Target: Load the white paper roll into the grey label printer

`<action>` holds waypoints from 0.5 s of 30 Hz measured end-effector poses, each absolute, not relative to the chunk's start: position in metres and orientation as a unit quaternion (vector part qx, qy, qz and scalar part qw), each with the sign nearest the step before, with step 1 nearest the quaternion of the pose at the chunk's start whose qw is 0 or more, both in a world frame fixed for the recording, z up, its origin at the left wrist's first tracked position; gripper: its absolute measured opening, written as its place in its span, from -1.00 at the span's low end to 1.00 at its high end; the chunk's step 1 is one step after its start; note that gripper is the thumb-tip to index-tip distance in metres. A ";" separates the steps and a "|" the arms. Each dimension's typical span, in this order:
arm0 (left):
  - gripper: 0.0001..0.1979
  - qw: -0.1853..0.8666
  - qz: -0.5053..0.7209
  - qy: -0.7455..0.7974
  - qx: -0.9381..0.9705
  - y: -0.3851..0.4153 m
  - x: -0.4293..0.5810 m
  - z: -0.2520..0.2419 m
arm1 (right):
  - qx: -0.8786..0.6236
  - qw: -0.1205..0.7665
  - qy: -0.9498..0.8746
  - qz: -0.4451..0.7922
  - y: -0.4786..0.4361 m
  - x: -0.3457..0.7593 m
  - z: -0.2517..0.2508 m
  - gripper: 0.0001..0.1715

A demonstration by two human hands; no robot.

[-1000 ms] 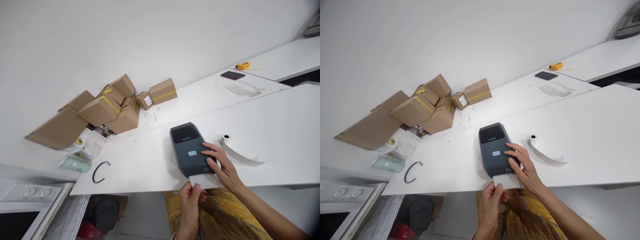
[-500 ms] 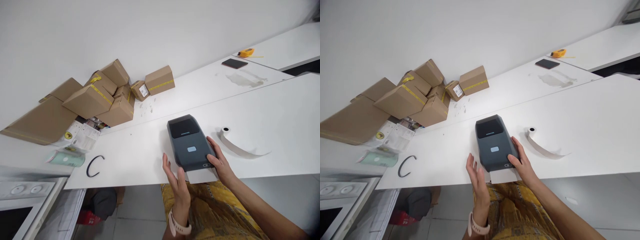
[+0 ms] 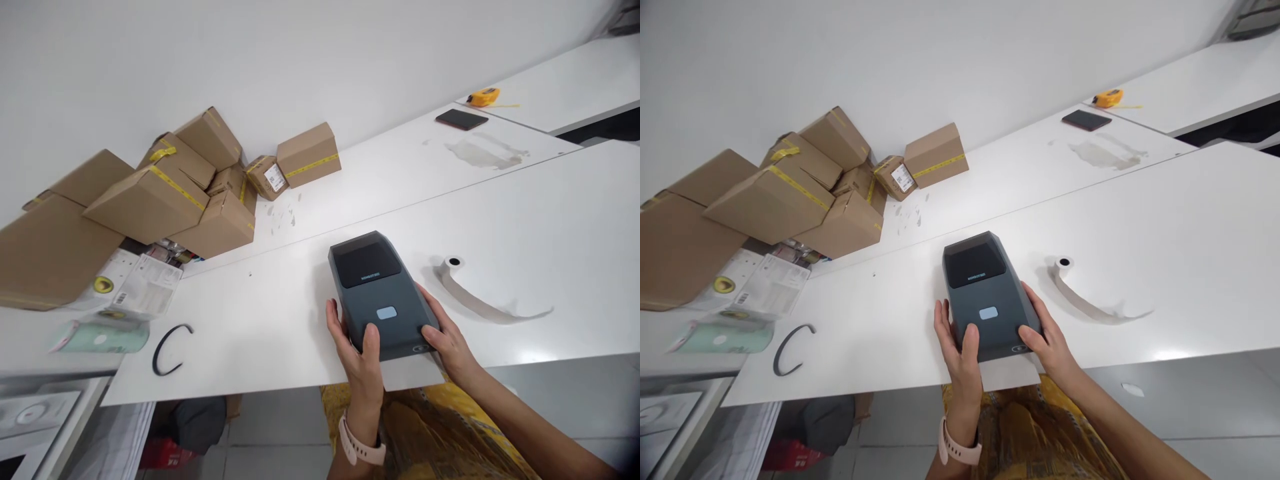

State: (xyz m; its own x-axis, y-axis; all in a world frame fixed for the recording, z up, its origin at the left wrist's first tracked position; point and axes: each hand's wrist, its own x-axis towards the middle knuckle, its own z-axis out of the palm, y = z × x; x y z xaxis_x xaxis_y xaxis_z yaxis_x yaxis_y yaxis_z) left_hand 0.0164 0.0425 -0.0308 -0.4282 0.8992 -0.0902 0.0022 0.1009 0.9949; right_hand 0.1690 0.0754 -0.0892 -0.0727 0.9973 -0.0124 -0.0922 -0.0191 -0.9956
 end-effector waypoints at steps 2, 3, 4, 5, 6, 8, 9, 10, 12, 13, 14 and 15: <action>-0.21 0.397 0.560 0.627 0.367 0.043 0.016 -0.032 | -0.460 0.504 -0.487 0.545 0.075 0.167 -0.091 -0.11; -0.20 0.392 0.560 0.626 0.375 0.043 0.016 -0.034 | -0.460 0.508 -0.485 0.543 0.075 0.166 -0.091 -0.10; -0.20 0.385 0.560 0.625 0.384 0.044 0.016 -0.035 | -0.459 0.513 -0.482 0.542 0.075 0.165 -0.092 -0.08; -0.21 0.377 0.559 0.625 0.394 0.044 0.016 -0.036 | -0.457 0.517 -0.480 0.541 0.075 0.164 -0.093 -0.07; -0.22 0.368 0.558 0.625 0.403 0.045 0.016 -0.037 | -0.455 0.520 -0.479 0.542 0.075 0.164 -0.094 -0.06; -0.24 0.360 0.553 0.628 0.413 0.046 0.014 -0.036 | -0.451 0.516 -0.482 0.546 0.075 0.165 -0.095 -0.07; -0.26 0.362 0.550 0.628 0.415 0.047 0.013 -0.035 | -0.449 0.511 -0.487 0.548 0.076 0.167 -0.096 -0.07; -0.27 0.369 0.547 0.625 0.417 0.047 0.011 -0.034 | -0.444 0.505 -0.495 0.551 0.077 0.170 -0.097 -0.05; -0.25 0.391 0.546 0.611 0.419 0.043 0.007 -0.033 | -0.424 0.485 -0.521 0.560 0.080 0.178 -0.098 0.02; -0.23 0.404 0.548 0.603 0.416 0.039 0.004 -0.033 | -0.411 0.476 -0.536 0.563 0.082 0.182 -0.099 0.03; -0.22 0.410 0.553 0.600 0.407 0.032 0.002 -0.035 | -0.405 0.471 -0.553 0.555 0.083 0.185 -0.100 0.01; -0.22 0.405 0.562 0.607 0.390 0.022 0.000 -0.039 | -0.404 0.471 -0.571 0.538 0.084 0.188 -0.101 -0.03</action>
